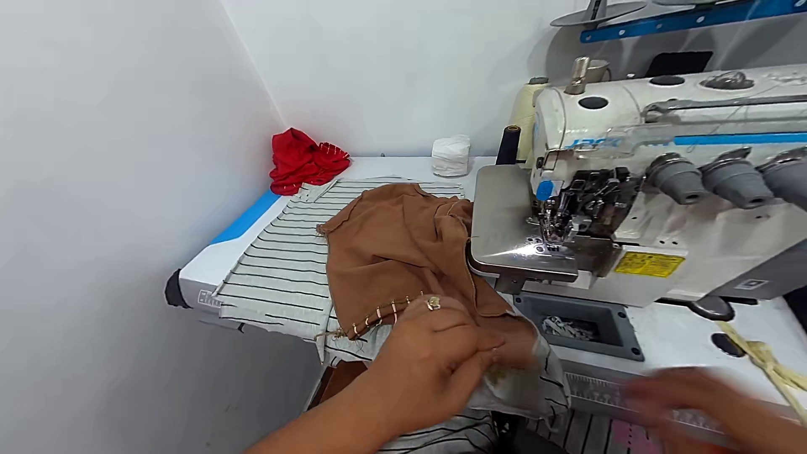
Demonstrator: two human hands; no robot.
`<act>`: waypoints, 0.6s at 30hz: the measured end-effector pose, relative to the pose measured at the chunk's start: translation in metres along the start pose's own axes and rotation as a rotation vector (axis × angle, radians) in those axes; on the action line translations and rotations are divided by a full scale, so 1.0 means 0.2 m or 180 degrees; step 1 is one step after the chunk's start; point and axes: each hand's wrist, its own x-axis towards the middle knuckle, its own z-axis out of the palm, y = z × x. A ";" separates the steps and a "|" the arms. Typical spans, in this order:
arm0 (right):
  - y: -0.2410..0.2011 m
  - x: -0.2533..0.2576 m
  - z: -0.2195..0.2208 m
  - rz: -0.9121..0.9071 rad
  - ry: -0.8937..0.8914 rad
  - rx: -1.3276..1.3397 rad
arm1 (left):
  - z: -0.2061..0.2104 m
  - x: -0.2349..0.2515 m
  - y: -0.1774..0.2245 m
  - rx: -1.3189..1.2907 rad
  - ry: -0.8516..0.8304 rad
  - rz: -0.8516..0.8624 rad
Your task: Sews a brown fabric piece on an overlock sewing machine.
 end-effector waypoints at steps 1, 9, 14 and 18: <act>-0.04 0.04 0.18 0.0063 -0.0262 0.0392 | 0.00 0.04 0.04 -0.0046 -0.0013 0.0020; -0.07 0.23 0.62 -0.0501 0.0919 0.1125 | -0.05 0.13 0.14 -0.0696 -0.0047 -0.0157; -0.05 0.25 0.57 -0.0399 0.0876 0.1364 | -0.08 0.11 0.10 -0.1012 0.0099 -0.0379; -0.08 0.27 0.55 0.0406 0.0793 0.3061 | -0.10 0.11 0.05 -0.1988 0.0074 -0.1059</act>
